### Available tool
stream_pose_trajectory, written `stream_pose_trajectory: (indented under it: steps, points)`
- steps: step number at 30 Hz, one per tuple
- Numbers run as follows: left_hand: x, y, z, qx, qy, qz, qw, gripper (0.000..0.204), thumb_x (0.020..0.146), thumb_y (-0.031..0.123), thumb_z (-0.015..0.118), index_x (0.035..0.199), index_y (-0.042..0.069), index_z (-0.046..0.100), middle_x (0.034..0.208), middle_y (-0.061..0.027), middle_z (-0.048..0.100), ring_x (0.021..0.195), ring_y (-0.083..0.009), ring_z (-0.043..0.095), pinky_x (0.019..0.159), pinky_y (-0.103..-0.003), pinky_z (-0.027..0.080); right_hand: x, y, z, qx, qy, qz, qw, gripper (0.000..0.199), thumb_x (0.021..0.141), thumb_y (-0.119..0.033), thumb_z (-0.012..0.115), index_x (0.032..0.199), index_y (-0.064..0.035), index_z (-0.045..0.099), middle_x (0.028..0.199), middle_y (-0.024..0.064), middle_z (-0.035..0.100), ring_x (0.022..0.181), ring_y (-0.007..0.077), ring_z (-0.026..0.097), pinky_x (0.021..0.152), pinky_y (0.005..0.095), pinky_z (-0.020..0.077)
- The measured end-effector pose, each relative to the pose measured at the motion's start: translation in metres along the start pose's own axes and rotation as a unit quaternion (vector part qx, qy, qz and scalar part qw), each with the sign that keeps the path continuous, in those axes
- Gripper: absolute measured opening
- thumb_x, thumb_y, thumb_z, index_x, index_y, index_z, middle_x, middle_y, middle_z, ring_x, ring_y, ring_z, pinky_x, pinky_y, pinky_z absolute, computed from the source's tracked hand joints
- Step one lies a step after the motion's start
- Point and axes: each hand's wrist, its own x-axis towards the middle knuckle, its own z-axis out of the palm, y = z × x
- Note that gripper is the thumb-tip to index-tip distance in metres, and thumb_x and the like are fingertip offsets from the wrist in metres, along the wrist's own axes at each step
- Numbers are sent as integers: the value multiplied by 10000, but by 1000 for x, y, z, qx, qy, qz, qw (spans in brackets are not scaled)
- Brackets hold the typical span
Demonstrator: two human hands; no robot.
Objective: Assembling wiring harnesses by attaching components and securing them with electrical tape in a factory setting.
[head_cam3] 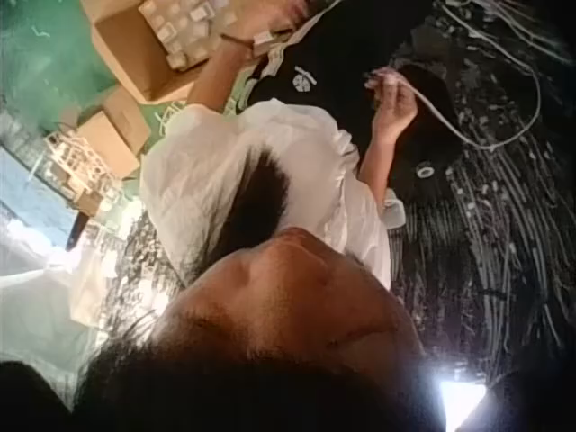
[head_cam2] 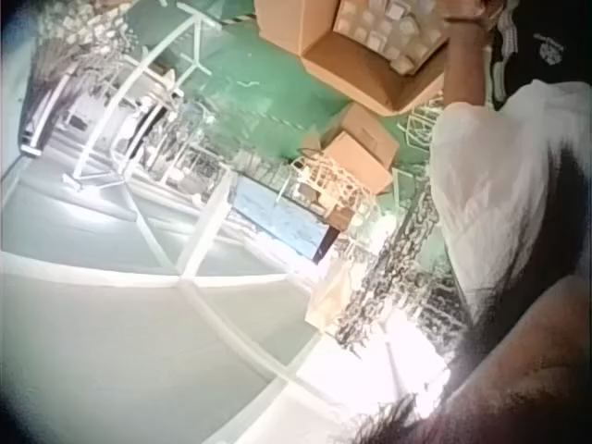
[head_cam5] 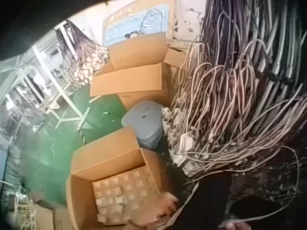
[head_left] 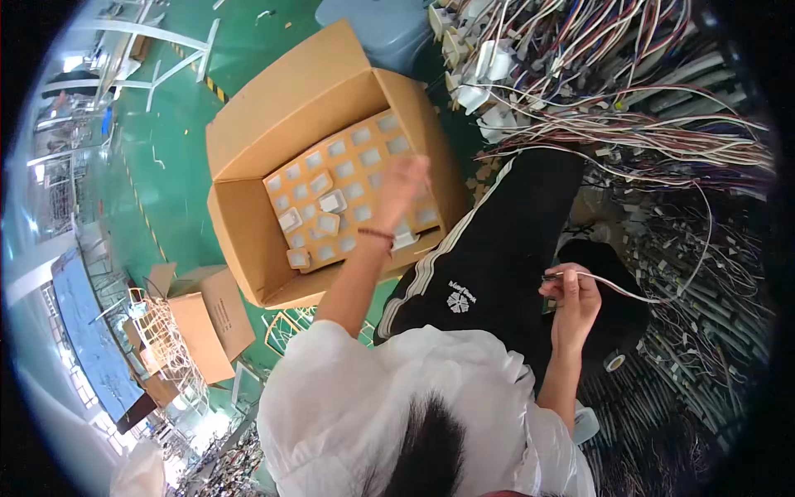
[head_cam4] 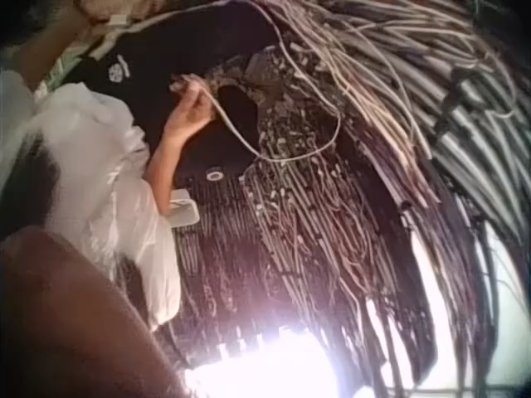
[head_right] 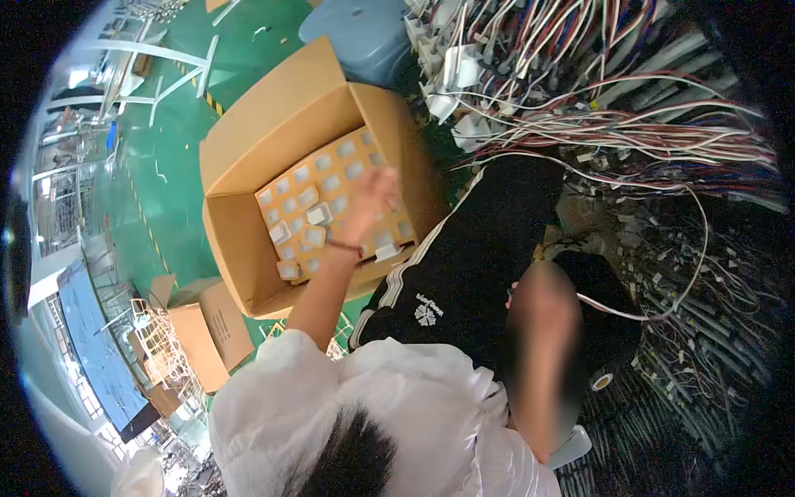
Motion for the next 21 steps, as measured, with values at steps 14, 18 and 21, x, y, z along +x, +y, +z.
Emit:
stream_pose_trajectory:
  steps: [14, 18, 21]
  points:
    - [20, -122, -22, -64, 189, 48, 979, 88, 821, 80, 565, 845, 1, 534, 750, -119, 586, 622, -206, 604, 562, -382, 475, 9, -11, -21, 171, -16, 61, 983, 108, 821, 14, 659, 919, 11, 613, 859, 159, 672, 658, 152, 650, 611, 268, 565]
    - [-66, -12, -19, 87, -14, 164, 983, 166, 829, -3, 550, 835, 35, 389, 861, -128, 585, 817, -164, 591, 694, -276, 487, 6, -15, -11, 170, 10, 17, 985, 103, 822, 41, 644, 917, 12, 617, 849, 155, 674, 635, 140, 631, 603, 261, 554]
    - [-110, 53, 27, -53, -148, 289, 944, 247, 854, -97, 464, 1010, 23, 316, 943, -177, 608, 813, -192, 599, 743, -287, 499, 2, -36, 4, 207, -53, -3, 977, 146, 800, 70, 657, 936, 23, 629, 894, 160, 678, 713, 161, 655, 657, 259, 557]
